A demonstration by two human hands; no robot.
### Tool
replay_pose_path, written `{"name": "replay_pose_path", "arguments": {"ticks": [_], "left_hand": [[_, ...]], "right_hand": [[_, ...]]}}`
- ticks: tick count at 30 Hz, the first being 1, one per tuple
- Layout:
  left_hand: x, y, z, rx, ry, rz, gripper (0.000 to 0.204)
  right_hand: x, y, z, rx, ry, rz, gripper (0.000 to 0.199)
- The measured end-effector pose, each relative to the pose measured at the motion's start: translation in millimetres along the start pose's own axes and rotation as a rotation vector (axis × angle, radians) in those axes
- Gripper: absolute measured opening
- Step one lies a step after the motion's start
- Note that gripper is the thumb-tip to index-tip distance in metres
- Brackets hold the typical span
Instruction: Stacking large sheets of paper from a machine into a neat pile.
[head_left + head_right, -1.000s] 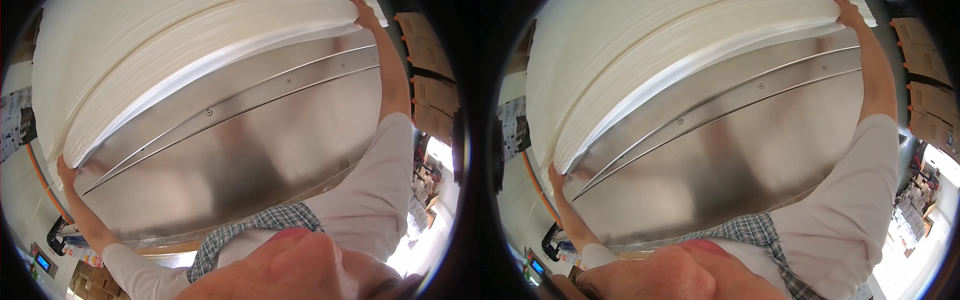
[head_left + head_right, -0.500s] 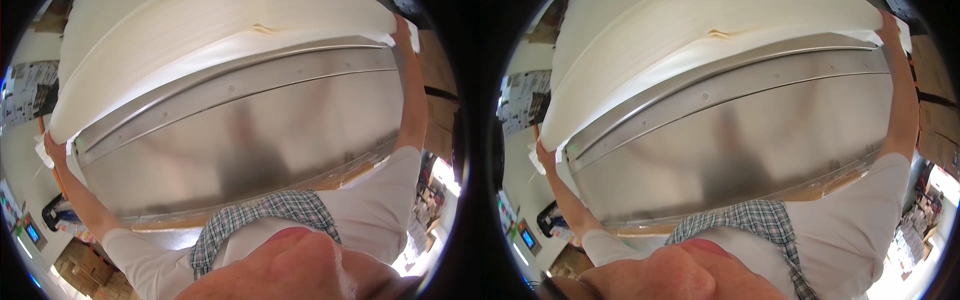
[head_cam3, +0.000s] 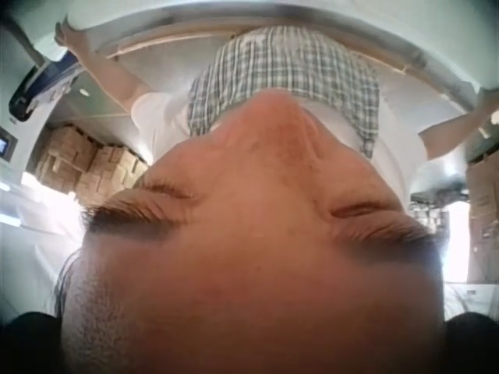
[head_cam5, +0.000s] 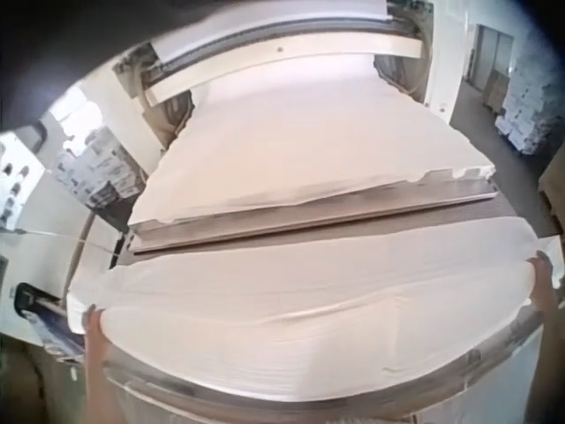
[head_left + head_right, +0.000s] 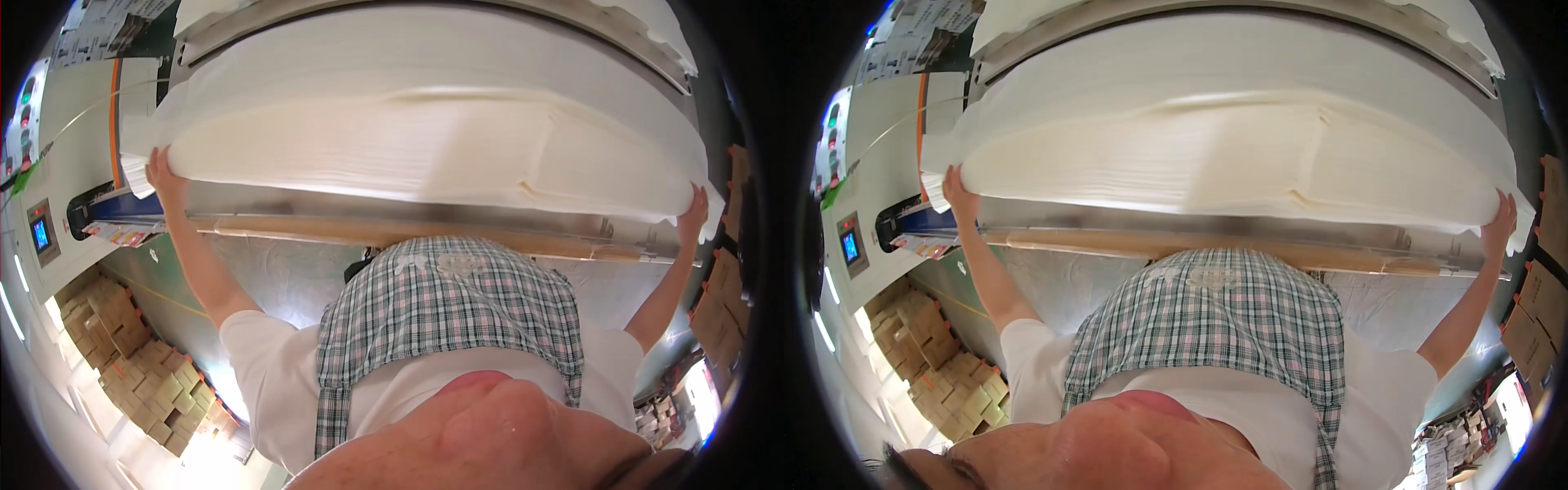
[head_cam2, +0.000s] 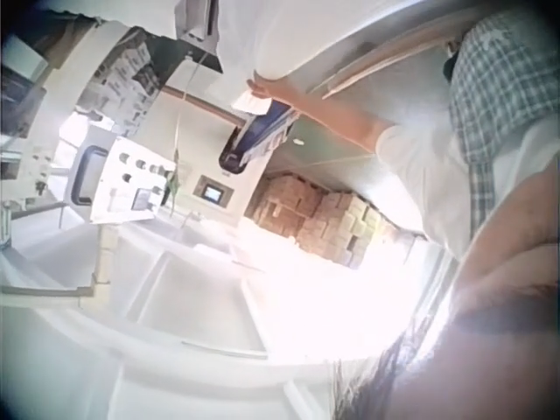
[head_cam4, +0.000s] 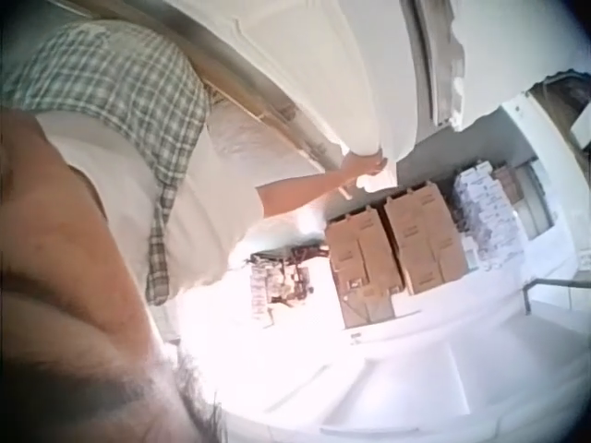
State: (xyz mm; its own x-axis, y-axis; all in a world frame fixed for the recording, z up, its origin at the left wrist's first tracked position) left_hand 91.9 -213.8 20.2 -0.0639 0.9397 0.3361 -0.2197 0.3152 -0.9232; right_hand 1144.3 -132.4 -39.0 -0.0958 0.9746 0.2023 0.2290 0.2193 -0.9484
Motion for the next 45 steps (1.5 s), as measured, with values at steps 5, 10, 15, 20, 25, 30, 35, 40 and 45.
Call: {"name": "replay_pose_path", "arguments": {"ticks": [5, 10, 15, 20, 25, 30, 35, 40, 45], "left_hand": [[-98, 5, 8, -0.034, -0.122, 0.143, 0.053], [-125, 15, 11, -0.041, -0.194, 0.268, 0.055], [-108, 28, 19, 0.061, -0.174, 0.51, 0.057], [-73, 56, 31, 0.056, -0.153, 0.857, 0.069], [-5, 106, 43, 0.062, -0.174, 1.276, 0.079], [56, 193, -15, -0.07, -0.079, 1.109, 0.05], [48, 116, -33, -0.005, -0.007, 0.601, 0.036], [36, 5, -137, -0.649, -0.181, 0.172, 0.026], [-18, -52, -325, -1.102, 0.277, 0.334, 0.022]], "right_hand": [[-67, -12, 35, 0.089, 0.083, 0.098, 0.054], [-97, 8, 33, 0.077, 0.068, 0.248, 0.051], [-78, 12, 30, 0.008, -0.032, 0.336, 0.051], [-36, 40, -11, 0.008, -0.107, 0.69, 0.059], [46, 99, 20, 0.044, -0.037, 1.083, 0.076], [79, 172, -48, -0.102, 0.026, 1.267, 0.083], [83, 167, -32, 0.035, 0.062, 1.186, 0.066], [93, 102, -12, 0.164, -0.079, 0.296, 0.037], [106, -33, 222, 0.834, -0.12, 0.181, 0.029]]}}
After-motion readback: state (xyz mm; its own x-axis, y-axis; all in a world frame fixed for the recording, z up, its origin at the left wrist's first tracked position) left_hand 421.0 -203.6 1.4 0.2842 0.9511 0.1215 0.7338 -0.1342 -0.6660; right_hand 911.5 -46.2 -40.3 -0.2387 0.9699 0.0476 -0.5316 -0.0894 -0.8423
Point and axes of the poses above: each hand's wrist, its own x-axis towards the middle knuckle, its own y-axis out of the palm, z = x × y, the point moved 6 cm from there along x, towards the middle knuckle
